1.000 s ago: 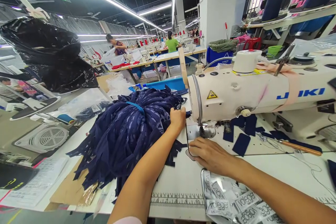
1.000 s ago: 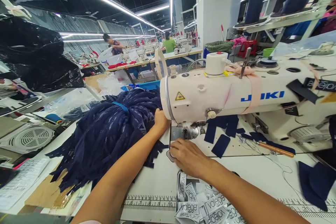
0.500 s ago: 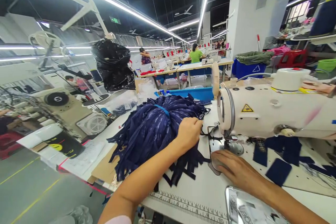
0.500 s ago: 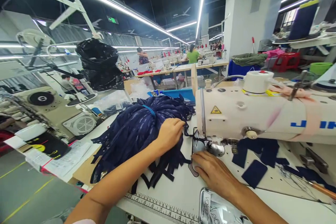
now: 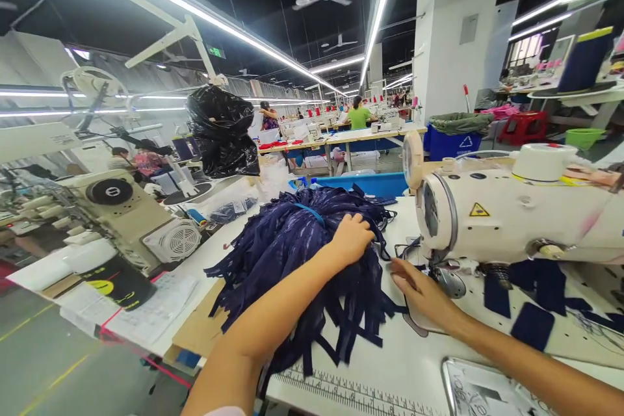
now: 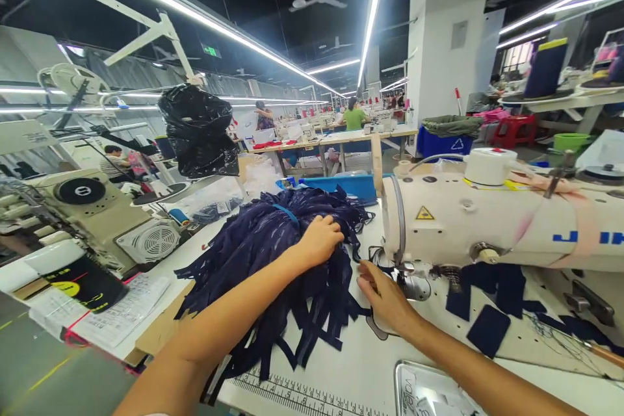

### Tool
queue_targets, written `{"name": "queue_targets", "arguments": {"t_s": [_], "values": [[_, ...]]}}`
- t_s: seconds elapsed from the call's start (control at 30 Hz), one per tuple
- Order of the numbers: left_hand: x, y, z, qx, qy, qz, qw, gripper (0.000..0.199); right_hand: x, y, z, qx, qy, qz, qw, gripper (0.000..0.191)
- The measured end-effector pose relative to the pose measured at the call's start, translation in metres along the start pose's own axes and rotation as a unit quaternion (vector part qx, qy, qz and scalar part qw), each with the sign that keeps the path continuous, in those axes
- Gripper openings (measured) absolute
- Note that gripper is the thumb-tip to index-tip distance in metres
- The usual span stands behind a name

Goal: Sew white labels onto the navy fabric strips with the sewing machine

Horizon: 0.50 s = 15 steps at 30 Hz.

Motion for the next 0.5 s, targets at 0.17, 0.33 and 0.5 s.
{"name": "queue_targets", "arguments": {"t_s": [0.17, 0.33, 0.5], "values": [[-0.042, 0.006, -0.035, -0.022, 0.062, -0.014, 0.998, 0.005, 0.043, -0.007, -0.008, -0.038, 0.034, -0.118, 0.992, 0.051], [-0.088, 0.001, -0.101, -0.104, 0.185, -0.032, 0.977, 0.024, 0.088, -0.002, -0.003, -0.036, 0.042, -0.117, 0.992, 0.055], [-0.075, 0.01, -0.128, -0.099, 0.262, -0.07, 0.957, 0.021, 0.1, 0.0, 0.008, -0.037, 0.07, -0.098, 0.992, 0.053]]}}
Point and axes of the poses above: each hand's wrist, its own x-axis towards the middle knuckle, its own y-axis out of the palm, z = x × y, the point moved 8 cm from there along x, towards the middle knuckle, and after that the axes turned 10 degrees about z, right-handed, at the moved point
